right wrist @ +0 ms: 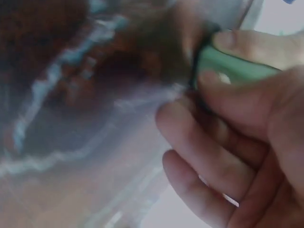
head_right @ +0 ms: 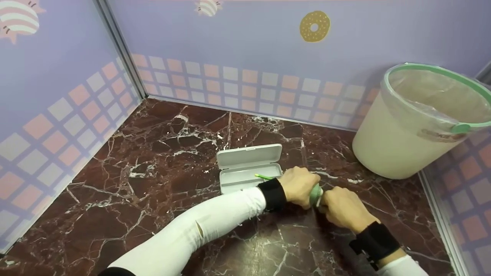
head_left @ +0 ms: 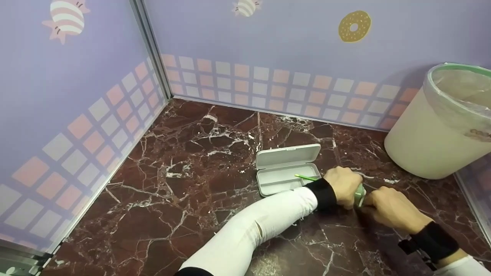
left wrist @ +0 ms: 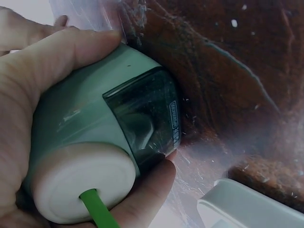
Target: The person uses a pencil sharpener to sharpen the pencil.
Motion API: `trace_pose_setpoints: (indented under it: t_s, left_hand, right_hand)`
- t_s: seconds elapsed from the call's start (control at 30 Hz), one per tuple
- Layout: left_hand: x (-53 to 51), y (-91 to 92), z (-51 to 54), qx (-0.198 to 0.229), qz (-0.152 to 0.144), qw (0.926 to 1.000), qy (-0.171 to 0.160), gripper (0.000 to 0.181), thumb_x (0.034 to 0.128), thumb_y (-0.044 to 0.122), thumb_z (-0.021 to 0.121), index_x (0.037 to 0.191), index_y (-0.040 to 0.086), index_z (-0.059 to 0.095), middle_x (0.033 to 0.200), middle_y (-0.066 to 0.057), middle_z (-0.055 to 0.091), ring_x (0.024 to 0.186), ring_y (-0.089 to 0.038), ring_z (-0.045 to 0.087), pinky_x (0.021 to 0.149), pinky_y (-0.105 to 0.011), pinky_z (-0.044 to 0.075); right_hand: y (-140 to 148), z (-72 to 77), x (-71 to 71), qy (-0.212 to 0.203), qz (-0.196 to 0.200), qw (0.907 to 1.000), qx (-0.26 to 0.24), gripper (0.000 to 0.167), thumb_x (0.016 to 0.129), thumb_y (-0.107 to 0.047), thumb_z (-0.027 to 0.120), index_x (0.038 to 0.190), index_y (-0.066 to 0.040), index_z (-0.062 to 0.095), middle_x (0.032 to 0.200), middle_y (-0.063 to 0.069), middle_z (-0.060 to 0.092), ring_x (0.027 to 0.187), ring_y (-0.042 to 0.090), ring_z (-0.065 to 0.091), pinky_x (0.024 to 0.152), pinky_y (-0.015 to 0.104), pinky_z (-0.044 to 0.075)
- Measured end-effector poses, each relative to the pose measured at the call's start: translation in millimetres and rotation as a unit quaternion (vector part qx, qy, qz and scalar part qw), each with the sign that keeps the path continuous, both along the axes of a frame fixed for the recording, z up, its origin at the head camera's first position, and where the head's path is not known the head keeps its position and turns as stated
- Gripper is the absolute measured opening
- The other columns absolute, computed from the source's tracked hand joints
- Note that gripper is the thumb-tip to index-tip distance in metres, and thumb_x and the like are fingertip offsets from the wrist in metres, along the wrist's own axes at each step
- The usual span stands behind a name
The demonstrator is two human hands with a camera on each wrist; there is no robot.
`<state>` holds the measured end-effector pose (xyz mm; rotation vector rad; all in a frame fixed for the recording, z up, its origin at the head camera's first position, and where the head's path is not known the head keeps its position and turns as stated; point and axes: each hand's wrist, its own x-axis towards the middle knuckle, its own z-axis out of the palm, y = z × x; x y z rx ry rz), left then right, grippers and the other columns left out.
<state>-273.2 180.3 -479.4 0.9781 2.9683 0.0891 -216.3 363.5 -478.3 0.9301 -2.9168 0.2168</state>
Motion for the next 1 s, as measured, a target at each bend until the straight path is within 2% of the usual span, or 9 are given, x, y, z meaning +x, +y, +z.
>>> trace_pose_setpoints:
  t_s: [0.17, 0.4, 0.5, 0.7, 0.83, 1.0]
  left_hand:
    - [-0.4, -0.2, 1.0, 0.001, 0.0, 1.0, -0.002, 0.037, 0.0706, 0.041, 0.097, 0.1, 0.036, 0.075, 0.104, 0.011, 0.081, 0.093, -0.015, 0.078, 0.074, -0.034, 0.066]
    - [-1.4, -1.5, 3.4, -0.002, -0.001, 0.9999, -0.013, 0.041, 0.0684, 0.038, 0.099, 0.102, 0.036, 0.075, 0.105, 0.011, 0.081, 0.094, -0.015, 0.078, 0.076, -0.034, 0.066]
    - [-1.4, -1.2, 1.9, 0.002, -0.008, 0.9999, -0.012, 0.041, 0.068, 0.038, 0.099, 0.101, 0.036, 0.075, 0.104, 0.011, 0.081, 0.094, -0.016, 0.078, 0.074, -0.034, 0.066]
    - [-3.5, -4.5, 3.7, 0.009, -0.018, 0.9998, -0.009, 0.042, 0.0679, 0.039, 0.1, 0.101, 0.033, 0.075, 0.102, 0.01, 0.081, 0.09, -0.016, 0.078, 0.073, -0.035, 0.067]
    - [-2.3, -5.9, 5.0, 0.015, -0.018, 0.9997, 0.0, 0.041, 0.0677, 0.039, 0.1, 0.1, 0.033, 0.075, 0.1, 0.01, 0.081, 0.089, -0.016, 0.078, 0.072, -0.035, 0.067]
    - [-0.8, -4.5, 3.5, 0.014, -0.022, 0.9997, 0.001, 0.041, 0.0669, 0.04, 0.1, 0.099, 0.034, 0.075, 0.101, 0.01, 0.081, 0.091, -0.016, 0.078, 0.074, -0.035, 0.067]
  right_hand:
    - [-1, 23.0, 6.7, 0.006, 0.009, 0.9997, 0.022, 0.049, 0.077, -0.011, 0.09, 0.058, -0.037, 0.054, 0.06, -0.021, 0.048, 0.058, 0.002, 0.046, 0.051, 0.03, 0.039]
    - [0, 47.2, 3.7, 0.018, 0.0, 0.9991, 0.037, 0.042, 0.078, -0.012, 0.091, 0.062, -0.036, 0.06, 0.065, -0.021, 0.057, 0.06, 0.006, 0.053, 0.052, 0.037, 0.043]
    - [2, 51.9, 2.3, 0.027, -0.004, 0.9993, 0.026, 0.037, 0.077, -0.012, 0.093, 0.066, -0.036, 0.067, 0.067, -0.021, 0.065, 0.06, 0.009, 0.06, 0.052, 0.039, 0.046]
    - [1, 61.2, -2.5, 0.032, -0.021, 0.9993, 0.004, 0.021, 0.075, -0.018, 0.099, 0.083, -0.032, 0.086, 0.082, -0.011, 0.082, 0.07, 0.022, 0.077, 0.058, 0.05, 0.058]
    - [-1, 62.7, -2.3, 0.019, -0.024, 0.9994, 0.014, 0.022, 0.076, -0.016, 0.097, 0.08, -0.034, 0.085, 0.08, -0.013, 0.081, 0.07, 0.021, 0.076, 0.059, 0.051, 0.059]
    - [-1, 61.5, 0.1, 0.019, -0.02, 0.9995, 0.018, 0.023, 0.077, -0.015, 0.096, 0.076, -0.034, 0.082, 0.073, -0.017, 0.076, 0.064, 0.013, 0.069, 0.054, 0.044, 0.054]
